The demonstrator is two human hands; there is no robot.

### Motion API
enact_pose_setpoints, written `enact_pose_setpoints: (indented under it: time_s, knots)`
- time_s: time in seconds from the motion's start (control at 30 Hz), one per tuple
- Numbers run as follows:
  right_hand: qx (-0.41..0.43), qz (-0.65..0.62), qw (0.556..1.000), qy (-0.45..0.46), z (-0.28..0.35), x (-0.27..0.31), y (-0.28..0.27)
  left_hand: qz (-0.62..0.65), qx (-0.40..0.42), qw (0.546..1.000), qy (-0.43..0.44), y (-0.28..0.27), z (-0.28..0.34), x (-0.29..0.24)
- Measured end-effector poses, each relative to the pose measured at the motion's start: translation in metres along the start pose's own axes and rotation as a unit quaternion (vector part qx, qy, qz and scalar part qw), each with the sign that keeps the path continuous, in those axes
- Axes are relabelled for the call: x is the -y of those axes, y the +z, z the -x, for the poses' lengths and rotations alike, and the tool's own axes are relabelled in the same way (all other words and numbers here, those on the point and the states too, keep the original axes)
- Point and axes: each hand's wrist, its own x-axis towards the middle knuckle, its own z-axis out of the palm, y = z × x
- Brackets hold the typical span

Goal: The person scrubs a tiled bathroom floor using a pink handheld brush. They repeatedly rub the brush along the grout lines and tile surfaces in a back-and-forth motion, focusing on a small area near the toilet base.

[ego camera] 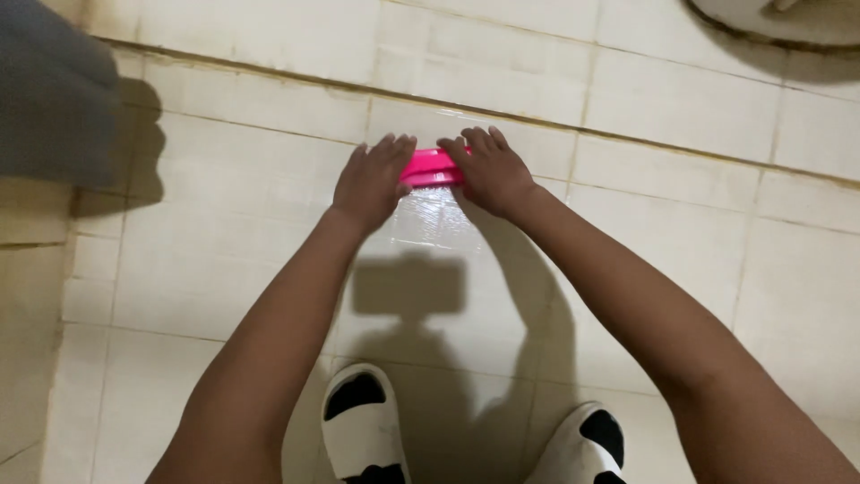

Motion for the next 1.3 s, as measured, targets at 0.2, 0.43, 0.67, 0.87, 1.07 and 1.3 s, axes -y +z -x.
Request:
enact_pose_setpoints:
  time_s: [0.2, 0.43, 0.67, 0.87, 1.07, 1.3]
  knots:
    - [-0.033, -0.009, 0.998, -0.043, -0.012, 0.034, 0.016, -0.011, 0.01, 1.0, -0.026, -0.014, 0.032, 0.024]
    - [-0.025, -0.047, 0.994, -0.091, 0.015, 0.056, 0.026, 0.015, 0.002, 1.0, 0.023, 0.007, 0.082, 0.028]
    - [-0.065, 0.007, 0.997, -0.031, -0.062, 0.032, 0.006, -0.007, -0.011, 0.999, -0.053, -0.034, 0.011, 0.046]
    - [-0.066, -0.005, 0.996, -0.052, -0.009, 0.034, 0.015, -0.036, -0.032, 0.999, -0.002, 0.009, 0.036, 0.03]
    - [-0.025, -0.047, 0.996, -0.072, 0.075, 0.025, 0.03, -0.036, 0.039, 0.996, 0.077, 0.022, 0.067, -0.023]
    - [-0.052, 0.02, 0.998, 0.001, 0.054, -0.033, 0.013, -0.04, 0.056, 0.998, 0.013, -0.001, -0.023, -0.053]
